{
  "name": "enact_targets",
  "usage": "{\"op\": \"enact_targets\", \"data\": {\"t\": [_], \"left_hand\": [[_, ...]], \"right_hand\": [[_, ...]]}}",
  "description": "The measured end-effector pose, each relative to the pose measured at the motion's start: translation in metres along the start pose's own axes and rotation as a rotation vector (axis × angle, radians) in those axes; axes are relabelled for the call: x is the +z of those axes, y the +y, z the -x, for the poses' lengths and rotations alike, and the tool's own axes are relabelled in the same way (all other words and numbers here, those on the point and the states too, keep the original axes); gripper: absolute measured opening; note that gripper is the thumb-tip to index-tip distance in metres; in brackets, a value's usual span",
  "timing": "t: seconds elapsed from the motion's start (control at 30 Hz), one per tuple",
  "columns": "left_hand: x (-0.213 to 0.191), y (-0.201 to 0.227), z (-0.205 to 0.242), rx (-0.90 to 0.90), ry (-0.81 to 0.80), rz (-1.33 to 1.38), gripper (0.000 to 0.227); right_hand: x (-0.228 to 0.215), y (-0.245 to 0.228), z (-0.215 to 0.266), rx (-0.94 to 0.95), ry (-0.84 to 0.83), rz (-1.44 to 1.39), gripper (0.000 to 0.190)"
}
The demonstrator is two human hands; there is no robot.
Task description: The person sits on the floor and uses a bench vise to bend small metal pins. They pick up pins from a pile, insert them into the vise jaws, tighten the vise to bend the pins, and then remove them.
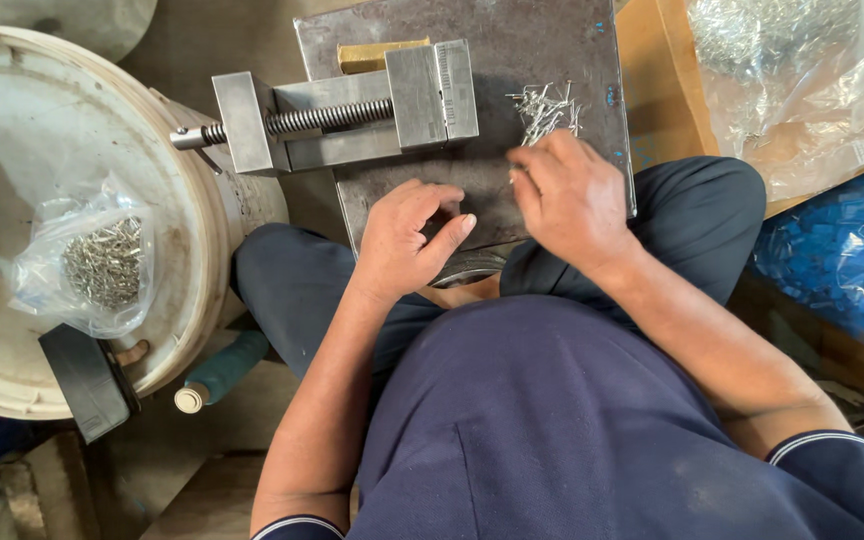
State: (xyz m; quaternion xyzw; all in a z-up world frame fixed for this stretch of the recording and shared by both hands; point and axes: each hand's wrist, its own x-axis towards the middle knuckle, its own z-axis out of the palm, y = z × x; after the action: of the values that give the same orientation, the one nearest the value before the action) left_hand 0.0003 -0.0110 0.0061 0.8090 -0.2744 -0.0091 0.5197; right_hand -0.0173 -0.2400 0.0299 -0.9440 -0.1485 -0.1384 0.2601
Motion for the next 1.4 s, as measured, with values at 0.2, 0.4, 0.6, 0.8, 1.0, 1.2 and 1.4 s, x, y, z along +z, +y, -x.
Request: {"op": "enact_targets", "data": {"t": [0.2, 0.4, 0.6, 0.8, 1.0, 1.2, 1.4], "left_hand": [[0.001, -0.004, 0.004, 0.028, 0.019, -0.02, 0.024], [0.002, -0.004, 0.001, -0.017, -0.007, -0.02, 0.022], [0.003, -0.001, 0.0, -0.003, 0.012, -0.016, 0.023], [0.005, 0.002, -0.001, -0.001, 0.013, -0.044, 0.023], [0.006, 0.001, 0.0, 0.0, 0.019, -0.093, 0.023], [0.009, 0.0, -0.001, -0.058, 0.017, -0.077, 0.022], [0.012, 0.003, -0.006, -0.036, 0.058, -0.147, 0.023]], "right_hand": [[0.003, 0.024, 0.014, 0.215, -0.074, -0.347, 0.016], [-0.003, 0.046, 0.024, 0.346, -0.003, -0.517, 0.012], [-0.007, 0.026, 0.008, 0.123, -0.093, -0.108, 0.025], [0.003, 0.009, -0.006, 0.036, -0.039, -0.049, 0.01], [-0.004, 0.024, 0.004, 0.107, -0.078, -0.215, 0.007], [-0.007, 0.047, 0.016, 0.328, -0.11, -0.528, 0.008], [0.003, 0.048, 0.02, 0.344, -0.089, -0.535, 0.012]]}}
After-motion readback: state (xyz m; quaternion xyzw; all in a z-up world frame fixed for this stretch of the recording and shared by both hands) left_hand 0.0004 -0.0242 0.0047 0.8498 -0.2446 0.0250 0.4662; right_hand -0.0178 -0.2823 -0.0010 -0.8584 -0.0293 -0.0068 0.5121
